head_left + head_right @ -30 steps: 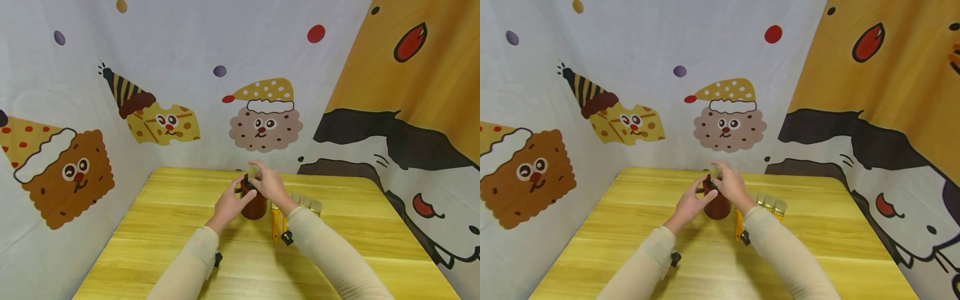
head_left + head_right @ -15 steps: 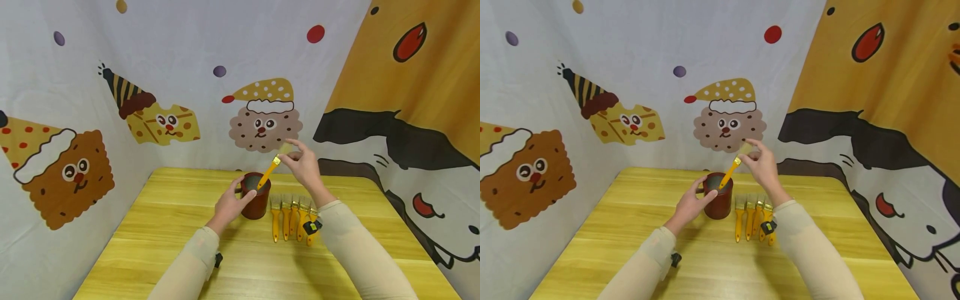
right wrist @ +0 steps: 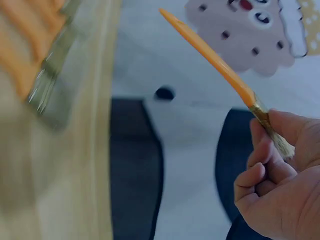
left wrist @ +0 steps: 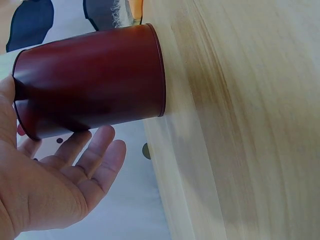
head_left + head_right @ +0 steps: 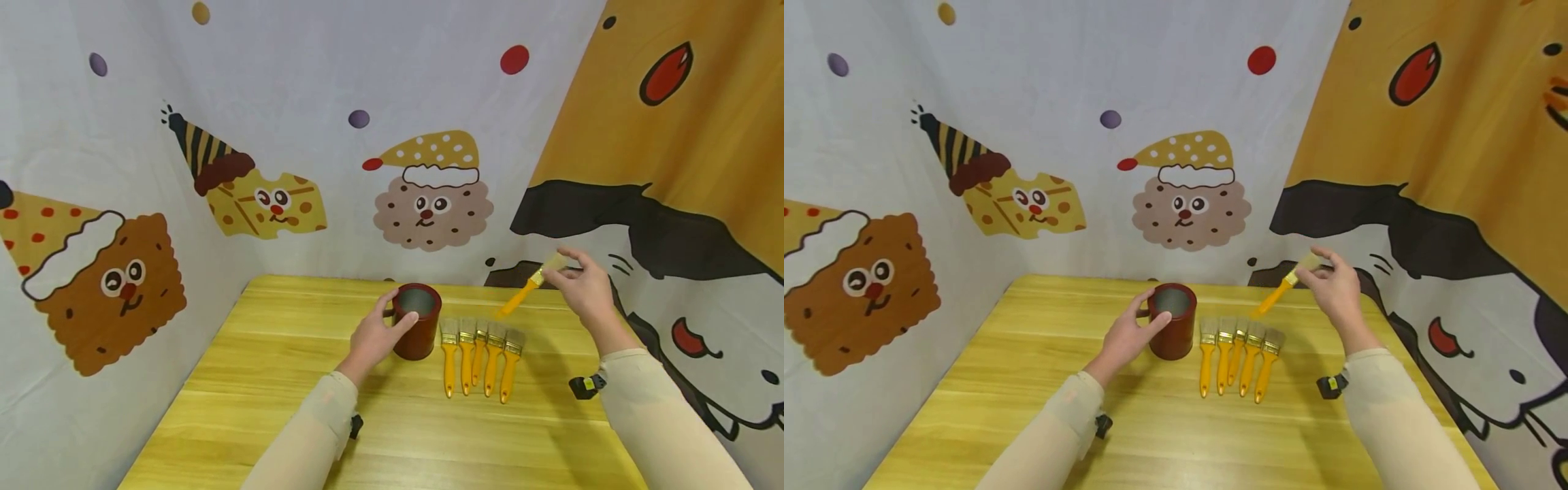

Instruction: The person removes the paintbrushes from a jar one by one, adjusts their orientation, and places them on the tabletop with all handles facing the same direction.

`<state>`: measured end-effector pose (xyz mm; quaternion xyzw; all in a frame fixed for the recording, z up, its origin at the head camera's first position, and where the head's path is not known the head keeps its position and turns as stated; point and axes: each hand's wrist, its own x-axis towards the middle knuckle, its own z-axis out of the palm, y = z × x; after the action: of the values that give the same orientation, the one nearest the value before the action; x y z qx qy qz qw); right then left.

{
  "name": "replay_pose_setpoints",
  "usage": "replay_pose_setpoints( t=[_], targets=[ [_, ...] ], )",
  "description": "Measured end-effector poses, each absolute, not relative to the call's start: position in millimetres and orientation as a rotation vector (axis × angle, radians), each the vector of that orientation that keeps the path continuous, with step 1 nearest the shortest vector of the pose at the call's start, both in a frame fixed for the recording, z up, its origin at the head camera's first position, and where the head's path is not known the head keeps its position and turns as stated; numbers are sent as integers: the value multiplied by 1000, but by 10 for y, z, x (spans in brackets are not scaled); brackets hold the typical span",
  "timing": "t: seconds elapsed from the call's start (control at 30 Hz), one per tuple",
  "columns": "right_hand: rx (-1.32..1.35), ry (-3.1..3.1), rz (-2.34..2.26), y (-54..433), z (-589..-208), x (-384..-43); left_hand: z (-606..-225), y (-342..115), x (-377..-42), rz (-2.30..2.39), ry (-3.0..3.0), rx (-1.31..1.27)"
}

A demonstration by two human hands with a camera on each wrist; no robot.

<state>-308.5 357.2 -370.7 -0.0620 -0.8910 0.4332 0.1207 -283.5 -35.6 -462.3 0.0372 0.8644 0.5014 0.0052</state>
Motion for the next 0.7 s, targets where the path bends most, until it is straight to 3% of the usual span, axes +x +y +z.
replay_pose_setpoints(
  t=[0.3,0.7],
  targets=[
    [-259,-2863,1317,3852,-4106,-3122,-4625,-372,-2828,1577,2704,122],
    [-157,-3086,1216,3801,-4580,-3240,-4621,-381,-2826,1582,2702,134]
  ],
)
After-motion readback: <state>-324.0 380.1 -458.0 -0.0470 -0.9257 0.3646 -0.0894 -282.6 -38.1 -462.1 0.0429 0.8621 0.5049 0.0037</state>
